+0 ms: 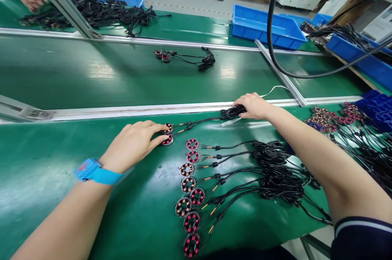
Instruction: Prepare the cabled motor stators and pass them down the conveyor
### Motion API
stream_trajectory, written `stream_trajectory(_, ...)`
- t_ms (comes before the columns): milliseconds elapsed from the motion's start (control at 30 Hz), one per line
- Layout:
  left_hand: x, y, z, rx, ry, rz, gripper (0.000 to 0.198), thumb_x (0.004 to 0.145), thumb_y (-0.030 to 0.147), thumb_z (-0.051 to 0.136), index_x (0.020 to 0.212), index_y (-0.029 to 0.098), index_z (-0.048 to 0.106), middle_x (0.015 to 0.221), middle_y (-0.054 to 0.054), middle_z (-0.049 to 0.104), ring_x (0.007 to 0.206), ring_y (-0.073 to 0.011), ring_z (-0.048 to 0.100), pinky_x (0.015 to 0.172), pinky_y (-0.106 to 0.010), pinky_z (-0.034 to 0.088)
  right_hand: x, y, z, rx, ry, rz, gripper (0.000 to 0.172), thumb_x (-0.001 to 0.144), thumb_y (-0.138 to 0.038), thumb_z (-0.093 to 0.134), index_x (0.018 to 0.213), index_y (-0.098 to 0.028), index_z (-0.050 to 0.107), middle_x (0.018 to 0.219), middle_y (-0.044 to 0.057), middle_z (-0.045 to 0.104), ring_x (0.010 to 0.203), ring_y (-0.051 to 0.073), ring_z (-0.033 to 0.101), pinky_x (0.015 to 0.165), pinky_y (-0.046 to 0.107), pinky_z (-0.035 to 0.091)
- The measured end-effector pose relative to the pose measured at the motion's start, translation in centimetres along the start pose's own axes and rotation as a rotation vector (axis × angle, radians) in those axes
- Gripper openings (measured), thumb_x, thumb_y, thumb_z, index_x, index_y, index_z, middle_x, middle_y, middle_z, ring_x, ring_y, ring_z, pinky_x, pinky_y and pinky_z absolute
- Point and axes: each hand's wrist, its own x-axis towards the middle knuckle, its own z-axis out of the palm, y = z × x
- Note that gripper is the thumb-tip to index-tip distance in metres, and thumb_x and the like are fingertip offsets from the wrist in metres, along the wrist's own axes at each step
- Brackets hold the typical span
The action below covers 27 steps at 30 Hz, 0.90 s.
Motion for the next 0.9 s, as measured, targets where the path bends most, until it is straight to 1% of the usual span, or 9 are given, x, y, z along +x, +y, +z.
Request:
stream_trajectory(167,0.0,0.0,0.0,0.016,-0.027,-0.011,0.060,0.099,0.066,0.026,0.121,0.027,0.066,0.117,-0.012,0.070,0.103,-0.0336,0.066,0.083,-0.047,0.049,-0.3,-1.3,-3.0,0.003,0.005,0.057,0.024,0.079,-0.026,0.060,0.097,-0.015,0.071,0.101,0.013,0.069,0.095,0.027,0.062,0.079,0.035,0.046)
stream_trajectory(267,0.1,-0.1,0.0,0.015,-0.065,-0.032,0.068,0.098,0.070,0.022,0.122,0.024,0.066,0.120,-0.012,0.068,0.105,-0.0342,0.065,0.089,-0.049,0.049,-1.2,-1.2,-4.8,0.263,-0.284,0.143,0.021,0.082,-0.029,0.053,0.088,-0.017,0.069,0.086,0.008,0.070,0.074,0.022,0.064,0.063,0.031,0.045)
stream_trajectory(333,0.2,-0.1,0.0,0.011,-0.082,-0.044,0.072,0.097,0.072,0.020,0.123,0.023,0.066,0.121,-0.012,0.068,0.107,-0.0342,0.064,0.092,-0.049,0.048,-1.7,-1.2,-4.9,0.327,-0.464,0.141,0.022,0.082,-0.031,0.051,0.087,-0.018,0.068,0.085,0.008,0.071,0.075,0.023,0.065,0.063,0.031,0.046)
stream_trajectory(400,0.2,-0.1,-0.1,0.004,-0.093,-0.051,0.074,0.096,0.073,0.019,0.123,0.023,0.066,0.122,-0.012,0.067,0.107,-0.0343,0.064,0.092,-0.050,0.048,-1.9,-1.3,-3.9,0.275,-0.388,0.101,0.026,0.082,-0.031,0.051,0.095,-0.017,0.069,0.105,0.012,0.071,0.095,0.028,0.066,0.076,0.034,0.049)
stream_trajectory(467,0.2,-0.1,-0.1,0.001,-0.096,-0.053,0.075,0.096,0.074,0.019,0.123,0.023,0.066,0.122,-0.011,0.067,0.107,-0.0345,0.064,0.092,-0.050,0.048,-2.2,-1.4,-2.5,0.218,-0.165,0.062,0.031,0.081,-0.029,0.051,0.102,-0.014,0.068,0.128,0.017,0.062,0.118,0.032,0.058,0.093,0.037,0.047)
stream_trajectory(533,0.1,-0.2,-0.1,0.003,-0.091,-0.050,0.076,0.096,0.075,0.018,0.123,0.022,0.066,0.122,-0.011,0.068,0.107,-0.0348,0.064,0.092,-0.050,0.048,-2.9,-1.7,-1.7,0.219,-0.043,0.045,0.029,0.080,-0.027,0.052,0.101,-0.013,0.067,0.131,0.018,0.059,0.121,0.032,0.056,0.096,0.036,0.045)
stream_trajectory(700,1.0,0.3,0.0,-0.007,-0.080,-0.026,0.071,0.098,0.070,0.019,0.126,0.024,0.065,0.121,-0.011,0.068,0.107,-0.0337,0.064,0.091,-0.049,0.048,-6.5,-1.8,-3.3,0.335,-0.156,0.138,0.038,0.081,-0.026,0.050,0.117,-0.016,0.058,0.089,0.008,0.070,0.076,0.023,0.064,0.072,0.032,0.046)
stream_trajectory(800,3.0,1.6,0.1,-0.030,-0.087,0.041,0.063,0.101,0.063,0.024,0.126,0.023,0.065,0.118,-0.011,0.069,0.107,-0.0325,0.064,0.091,-0.047,0.049,-9.0,-0.7,-4.5,0.432,-0.245,0.257,0.049,0.084,-0.028,0.051,0.132,-0.017,0.048,0.078,0.004,0.071,0.069,0.022,0.065,0.068,0.031,0.047)
stream_trajectory(900,5.4,3.2,0.4,-0.043,-0.101,0.143,0.055,0.101,0.056,0.031,0.123,0.021,0.067,0.115,-0.011,0.069,0.106,-0.0316,0.064,0.092,-0.045,0.049,-11.3,0.5,-3.7,0.384,-0.357,0.338,0.039,0.088,-0.028,0.051,0.126,-0.020,0.055,0.068,0.003,0.070,0.070,0.024,0.069,0.069,0.033,0.050)
